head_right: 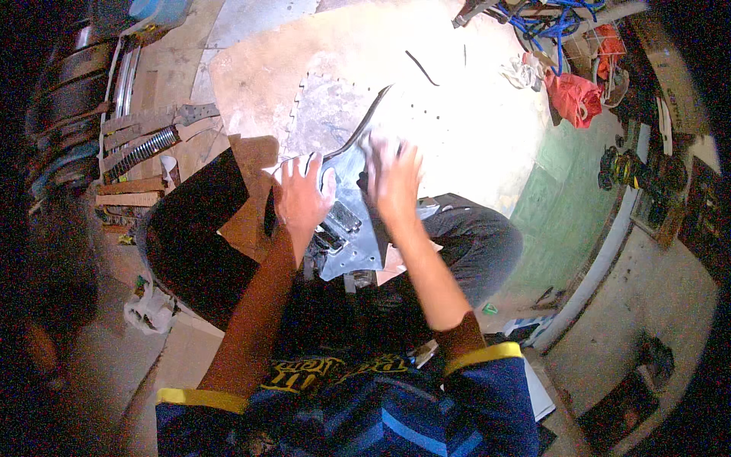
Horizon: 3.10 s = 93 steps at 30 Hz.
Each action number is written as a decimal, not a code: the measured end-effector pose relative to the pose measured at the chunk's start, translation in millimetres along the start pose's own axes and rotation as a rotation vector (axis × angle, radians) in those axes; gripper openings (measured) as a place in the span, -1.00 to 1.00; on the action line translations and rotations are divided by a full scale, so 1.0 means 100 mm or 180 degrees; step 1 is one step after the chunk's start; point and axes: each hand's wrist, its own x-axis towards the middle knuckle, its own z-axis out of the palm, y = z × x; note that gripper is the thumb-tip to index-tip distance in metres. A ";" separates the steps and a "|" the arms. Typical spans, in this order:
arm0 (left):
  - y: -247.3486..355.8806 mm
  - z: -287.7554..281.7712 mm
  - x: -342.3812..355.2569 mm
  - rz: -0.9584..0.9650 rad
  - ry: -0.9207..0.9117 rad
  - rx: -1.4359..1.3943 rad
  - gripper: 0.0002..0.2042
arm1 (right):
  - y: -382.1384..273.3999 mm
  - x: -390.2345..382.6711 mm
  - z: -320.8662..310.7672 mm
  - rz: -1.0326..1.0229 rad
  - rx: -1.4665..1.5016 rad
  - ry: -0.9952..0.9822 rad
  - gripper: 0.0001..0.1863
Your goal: The person sands the surface of a black guitar body with a piece of sandpaper and wipes the dust away with a cloth.
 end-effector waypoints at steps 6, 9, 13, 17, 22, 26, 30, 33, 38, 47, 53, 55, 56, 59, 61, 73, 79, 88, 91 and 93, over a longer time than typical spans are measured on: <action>-0.10 0.17 -0.03 0.0034 -0.0081 0.0099 -0.54 | 0.01 0.37 -0.03 0.0182 0.0020 -0.0189 -0.51; -0.12 0.24 -0.06 0.0041 0.0170 -0.0004 -0.53 | 0.04 0.51 -0.05 0.0235 0.0039 -0.0072 -0.58; -0.10 0.13 -0.05 0.0111 0.0063 0.0219 -0.54 | -0.10 -0.23 -0.08 -0.0017 0.0148 -0.0169 -0.50; -0.11 0.08 -0.08 0.0159 0.0130 0.0420 -0.56 | 0.00 0.16 -0.01 0.0064 -0.0005 -0.0140 -0.48; -0.06 0.18 -0.10 0.0436 0.0523 0.0675 -0.55 | 0.63 1.53 -0.12 0.0675 0.0093 0.0527 -0.49; -0.02 0.02 -0.04 0.0565 0.0232 0.0701 -0.47 | 0.59 1.26 -0.62 0.0697 0.1242 0.1082 -0.43; -0.02 0.01 -0.04 0.1375 0.0204 0.0668 -0.38 | 0.46 0.28 -1.01 0.1197 0.2196 0.0602 -0.38; 0.33 0.04 0.03 0.1391 -0.0298 0.0813 -0.33 | 0.59 -0.34 -0.98 0.1495 0.3095 0.0845 -0.38; 0.70 0.02 0.14 0.0971 -0.0473 0.1068 -0.21 | 0.63 -0.81 -0.83 0.1433 0.2753 0.1075 -0.51; 0.66 0.12 -0.10 0.1252 -0.0166 0.1333 -0.13 | 0.60 -0.74 -0.85 0.1802 0.3601 0.0890 -0.43; 0.78 0.09 0.01 0.0798 -0.0408 0.1293 -0.09 | 0.44 -0.65 -1.04 0.1638 0.2668 0.0970 -0.53; 0.83 0.08 0.10 0.0646 -0.0453 0.1223 -0.08 | 0.47 -0.66 -0.87 0.1502 0.2896 0.1170 -0.51; 0.88 0.07 0.13 0.0576 -0.0499 0.1195 -0.08 | 0.47 -0.67 -0.88 0.1433 0.2831 0.1200 -0.50; 0.93 0.08 0.13 0.0531 -0.0521 0.1147 -0.07 | 0.52 -0.67 -0.85 0.1454 0.2661 0.1172 -0.46; 0.86 0.14 0.06 0.0598 -0.0461 0.1207 -0.07 | 0.56 -0.67 -0.81 0.1509 0.2663 0.1110 -0.43; 0.87 0.13 0.19 0.0645 -0.0364 0.1206 -0.04 | 0.59 -0.61 -0.65 0.1418 0.3015 0.1113 -0.40; 0.88 0.19 0.01 0.0903 -0.0549 0.1511 0.00 | 0.57 -0.60 -0.73 0.1578 0.2703 0.0988 -0.43; 0.78 0.09 0.20 0.0416 -0.0460 0.1227 -0.03 | 0.57 -0.58 -0.73 0.1520 0.3012 0.1017 -0.45; 0.83 0.15 0.18 0.0423 -0.0557 0.1155 0.00 | 0.57 -0.60 -0.72 0.1498 0.2744 0.1104 -0.45; 0.87 0.20 0.11 0.0770 -0.0632 0.1455 0.00 | 0.62 -0.61 -0.64 0.1513 0.2715 0.1113 -0.44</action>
